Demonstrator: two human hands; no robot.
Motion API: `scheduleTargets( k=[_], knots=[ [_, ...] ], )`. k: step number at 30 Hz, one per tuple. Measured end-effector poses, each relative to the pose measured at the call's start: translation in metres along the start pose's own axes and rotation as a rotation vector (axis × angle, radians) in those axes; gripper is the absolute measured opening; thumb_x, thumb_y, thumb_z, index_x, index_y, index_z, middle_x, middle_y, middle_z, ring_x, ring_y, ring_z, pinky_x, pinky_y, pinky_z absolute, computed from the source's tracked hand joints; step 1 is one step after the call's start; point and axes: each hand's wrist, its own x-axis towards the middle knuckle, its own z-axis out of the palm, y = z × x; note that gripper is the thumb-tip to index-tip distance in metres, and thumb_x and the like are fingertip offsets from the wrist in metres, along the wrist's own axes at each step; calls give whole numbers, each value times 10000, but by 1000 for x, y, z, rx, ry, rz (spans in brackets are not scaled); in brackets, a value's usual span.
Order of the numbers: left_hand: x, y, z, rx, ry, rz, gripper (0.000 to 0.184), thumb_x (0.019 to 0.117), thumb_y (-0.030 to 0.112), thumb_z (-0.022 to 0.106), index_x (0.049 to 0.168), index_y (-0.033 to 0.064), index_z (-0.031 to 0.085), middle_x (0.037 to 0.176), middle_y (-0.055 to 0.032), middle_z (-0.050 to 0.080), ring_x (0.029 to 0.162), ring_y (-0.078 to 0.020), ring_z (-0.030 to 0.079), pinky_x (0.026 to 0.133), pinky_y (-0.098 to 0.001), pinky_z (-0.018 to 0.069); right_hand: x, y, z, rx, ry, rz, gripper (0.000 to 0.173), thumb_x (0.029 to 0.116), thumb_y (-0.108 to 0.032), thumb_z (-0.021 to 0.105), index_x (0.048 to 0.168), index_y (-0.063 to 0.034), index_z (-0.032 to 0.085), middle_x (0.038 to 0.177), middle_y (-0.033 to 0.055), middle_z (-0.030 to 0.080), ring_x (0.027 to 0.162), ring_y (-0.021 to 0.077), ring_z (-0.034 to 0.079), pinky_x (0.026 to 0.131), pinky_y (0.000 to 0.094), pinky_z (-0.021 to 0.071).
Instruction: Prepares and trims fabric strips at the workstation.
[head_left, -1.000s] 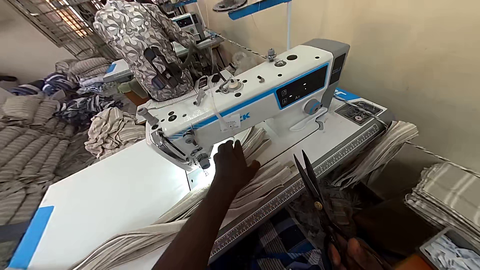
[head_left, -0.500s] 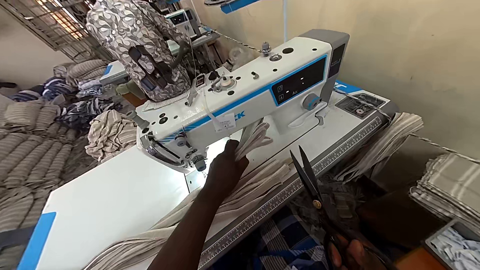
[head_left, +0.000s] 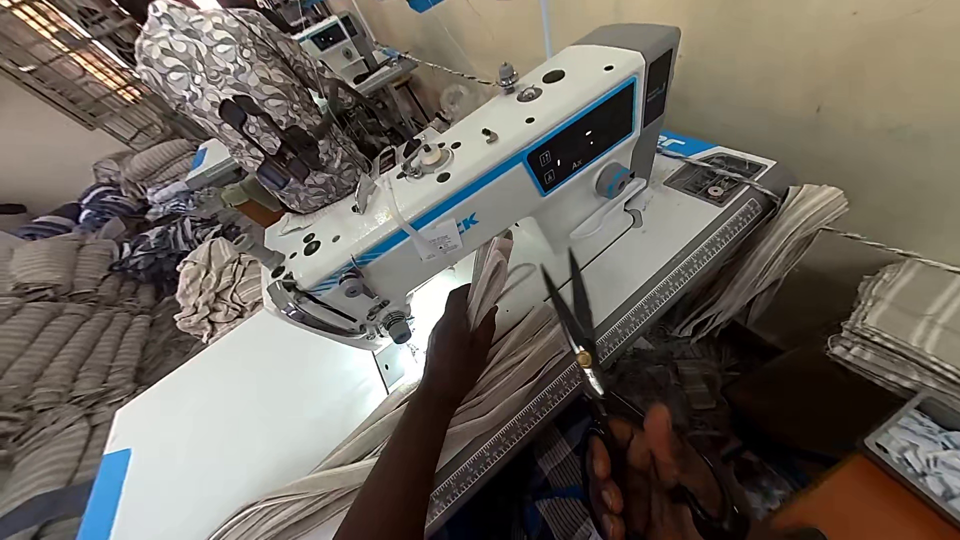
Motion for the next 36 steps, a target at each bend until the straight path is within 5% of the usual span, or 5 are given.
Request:
scheduleTargets(
  k=[12, 15, 20, 25, 36],
  knots=[
    [-4, -1, 2, -2, 23, 3, 400, 997, 284, 634, 1349, 116, 547, 969, -65, 719, 811, -197, 714, 710, -474, 603, 49, -16, 13, 231, -72, 55, 797, 791, -874, 545, 1041, -122, 633, 900, 54, 616, 815, 186, 652, 772, 346, 567],
    [-3, -4, 3, -31, 27, 6, 415, 988, 307, 656, 1349, 127, 558, 986, -52, 720, 822, -172, 714, 728, -458, 609, 49, -26, 12, 278, -40, 65, 686, 844, -792, 588, 985, -122, 626, 822, 31, 592, 711, 137, 631, 672, 278, 559],
    [-3, -14, 2, -176, 0, 92, 764, 972, 734, 403, 1342, 84, 555, 902, -13, 679, 712, -99, 652, 637, -358, 591, 8, -28, 5, 8, 211, 70, 466, 836, -590, 762, 863, -144, 629, 651, -32, 555, 496, 55, 590, 472, 219, 565],
    [-1, -11, 2, -203, -40, 49, 542, 1057, 565, 393, 1254, 102, 595, 771, 17, 650, 647, -99, 640, 602, -351, 580, -11, -22, -20, -332, 128, 48, 583, 829, -710, 692, 944, -138, 664, 713, -3, 634, 584, 121, 650, 543, 284, 590],
    [-2, -18, 6, -207, -24, 148, 491, 1055, 517, 438, 1242, 111, 641, 874, 26, 700, 714, -62, 665, 668, -315, 599, 8, -65, -35, -399, 45, 129, 649, 818, -780, 638, 1003, -157, 632, 799, 1, 607, 671, 132, 656, 635, 299, 607]
  ],
)
